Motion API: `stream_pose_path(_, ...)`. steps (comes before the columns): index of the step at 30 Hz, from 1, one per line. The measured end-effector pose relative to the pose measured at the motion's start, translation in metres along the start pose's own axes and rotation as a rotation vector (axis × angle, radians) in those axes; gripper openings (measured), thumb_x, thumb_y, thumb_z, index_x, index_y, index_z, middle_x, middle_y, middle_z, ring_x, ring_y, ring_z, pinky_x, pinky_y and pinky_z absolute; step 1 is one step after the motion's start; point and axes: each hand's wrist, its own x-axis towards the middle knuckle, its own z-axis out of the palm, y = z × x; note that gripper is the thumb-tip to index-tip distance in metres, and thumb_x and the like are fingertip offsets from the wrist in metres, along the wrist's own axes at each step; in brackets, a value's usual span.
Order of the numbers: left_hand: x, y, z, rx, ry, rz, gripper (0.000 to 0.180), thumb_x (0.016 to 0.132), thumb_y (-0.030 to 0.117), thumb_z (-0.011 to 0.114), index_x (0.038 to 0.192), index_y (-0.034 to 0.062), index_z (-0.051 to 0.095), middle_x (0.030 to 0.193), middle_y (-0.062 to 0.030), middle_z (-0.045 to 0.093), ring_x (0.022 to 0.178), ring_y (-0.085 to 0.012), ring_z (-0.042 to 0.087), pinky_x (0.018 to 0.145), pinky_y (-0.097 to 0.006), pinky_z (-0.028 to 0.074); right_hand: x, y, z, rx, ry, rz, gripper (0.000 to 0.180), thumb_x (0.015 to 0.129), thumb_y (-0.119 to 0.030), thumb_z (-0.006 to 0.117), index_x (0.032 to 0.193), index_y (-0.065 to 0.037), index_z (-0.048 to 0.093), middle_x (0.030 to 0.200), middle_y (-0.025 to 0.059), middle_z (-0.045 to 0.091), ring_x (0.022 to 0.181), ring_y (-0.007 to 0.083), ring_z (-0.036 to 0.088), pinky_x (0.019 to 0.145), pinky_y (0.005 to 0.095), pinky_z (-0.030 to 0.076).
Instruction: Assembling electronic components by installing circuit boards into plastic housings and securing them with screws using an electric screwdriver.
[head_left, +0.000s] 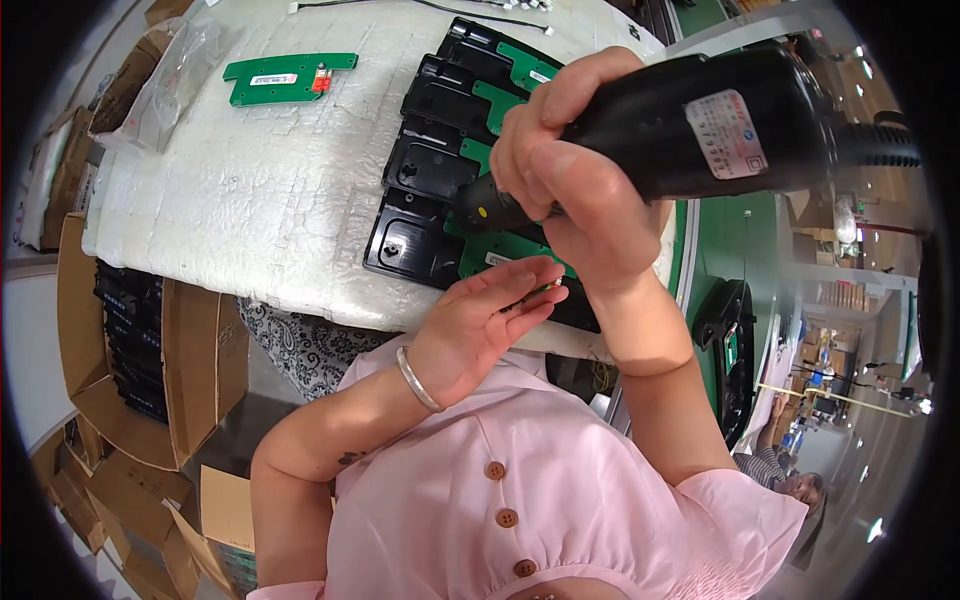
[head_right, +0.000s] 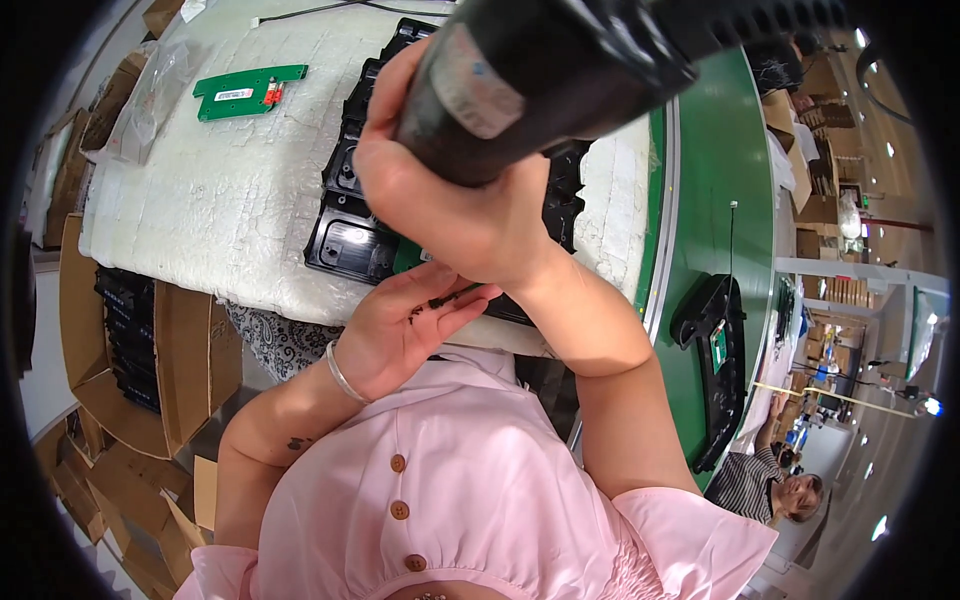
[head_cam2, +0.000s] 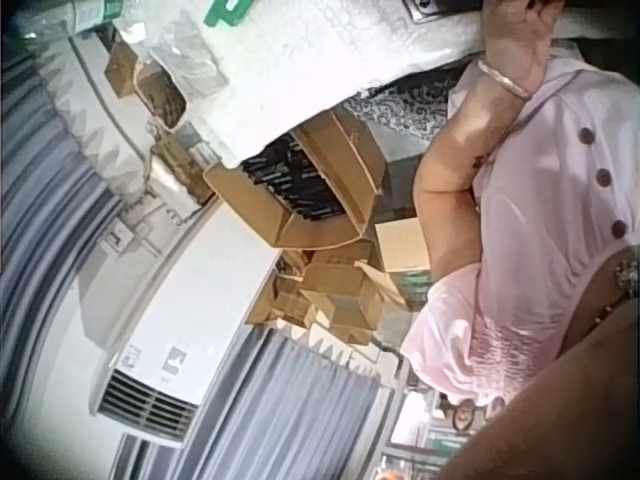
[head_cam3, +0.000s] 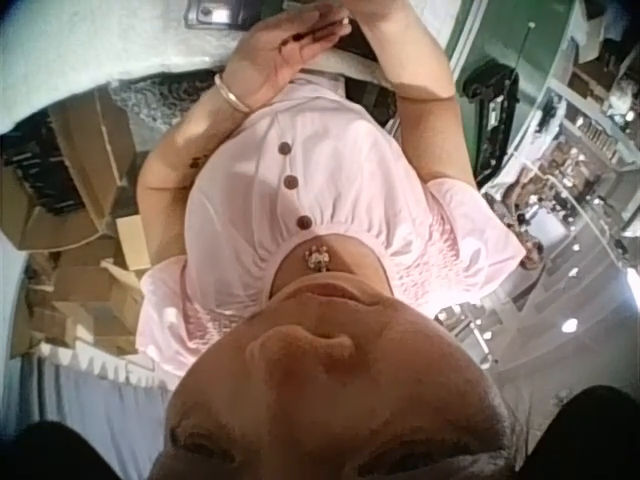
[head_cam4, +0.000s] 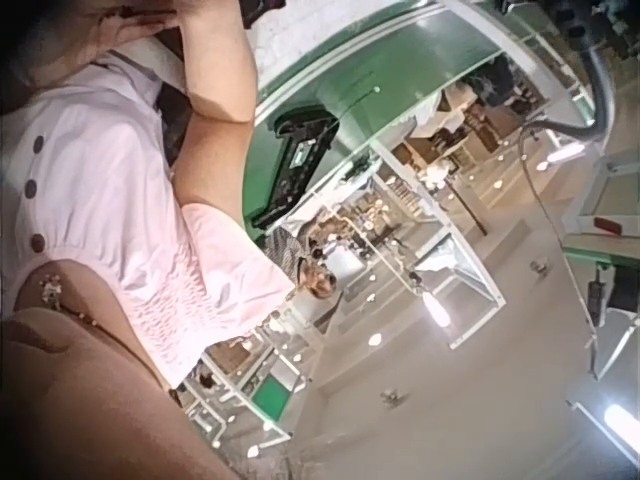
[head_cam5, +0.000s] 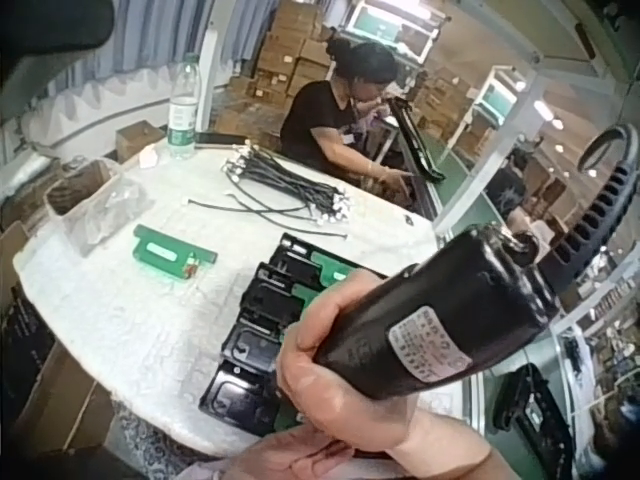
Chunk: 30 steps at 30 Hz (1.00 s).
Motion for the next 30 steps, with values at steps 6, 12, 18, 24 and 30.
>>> stream_pose_path(6,0.002,0.004,0.002,0.009,0.039,0.02,0.027,0.086,0.009,0.052,0.11,-0.0027,0.051,0.111,-0.0093,0.055,0.104,-0.0189,0.053,0.095,-0.028,0.039,0.009,0.008,0.004,-0.007,-0.029,0.003,0.016,0.07,0.002,0.049,0.081,-0.004,0.039,0.056,0.0042,0.041,0.041,0.0102,0.034,0.042,0.026,0.031)
stream_pose_path(12,0.004,0.006,0.005,0.056,0.017,0.063,0.027,0.087,0.01,0.05,0.111,-0.0025,0.051,0.111,-0.01,0.056,0.105,-0.0194,0.053,0.096,-0.029,0.039,0.014,-0.005,0.004,-0.023,0.041,-0.041,0.017,0.069,0.001,0.05,0.08,-0.005,0.039,0.054,0.0022,0.038,0.041,0.0105,0.034,0.042,0.0259,0.031)
stream_pose_path(18,-0.037,0.063,0.003,-0.018,-0.133,-0.101,0.015,0.091,0.014,0.042,0.093,0.0029,0.052,0.085,-0.0045,0.053,0.071,-0.0113,0.05,0.062,-0.02,0.041,0.014,-0.064,-0.054,0.186,0.273,-0.037,0.028,0.076,-0.011,0.051,0.1,0.0,0.042,0.059,-0.0002,0.038,0.048,0.0075,0.037,0.051,0.0244,0.034)
stream_pose_path(24,-0.086,0.258,0.028,0.547,0.197,0.643,0.019,0.09,0.017,0.047,0.078,0.0037,0.052,0.07,-0.0023,0.053,0.06,-0.0066,0.051,0.049,-0.015,0.042,-0.013,-0.049,-0.166,-0.197,0.577,0.54,0.034,0.075,-0.013,0.058,0.104,0.0,0.045,0.062,0.0007,0.046,0.051,0.0082,0.046,0.047,0.0226,0.042)
stream_pose_path(30,-0.083,0.363,0.025,0.987,0.686,0.782,0.039,0.089,0.037,0.046,0.097,0.0013,0.057,0.095,-0.0097,0.06,0.09,-0.0179,0.056,0.082,-0.029,0.044,-0.069,-0.009,-0.245,-0.236,0.633,0.709,0.016,0.075,-0.013,0.057,0.084,-0.002,0.048,0.065,0.0028,0.051,0.052,0.0097,0.051,0.046,0.0241,0.045)
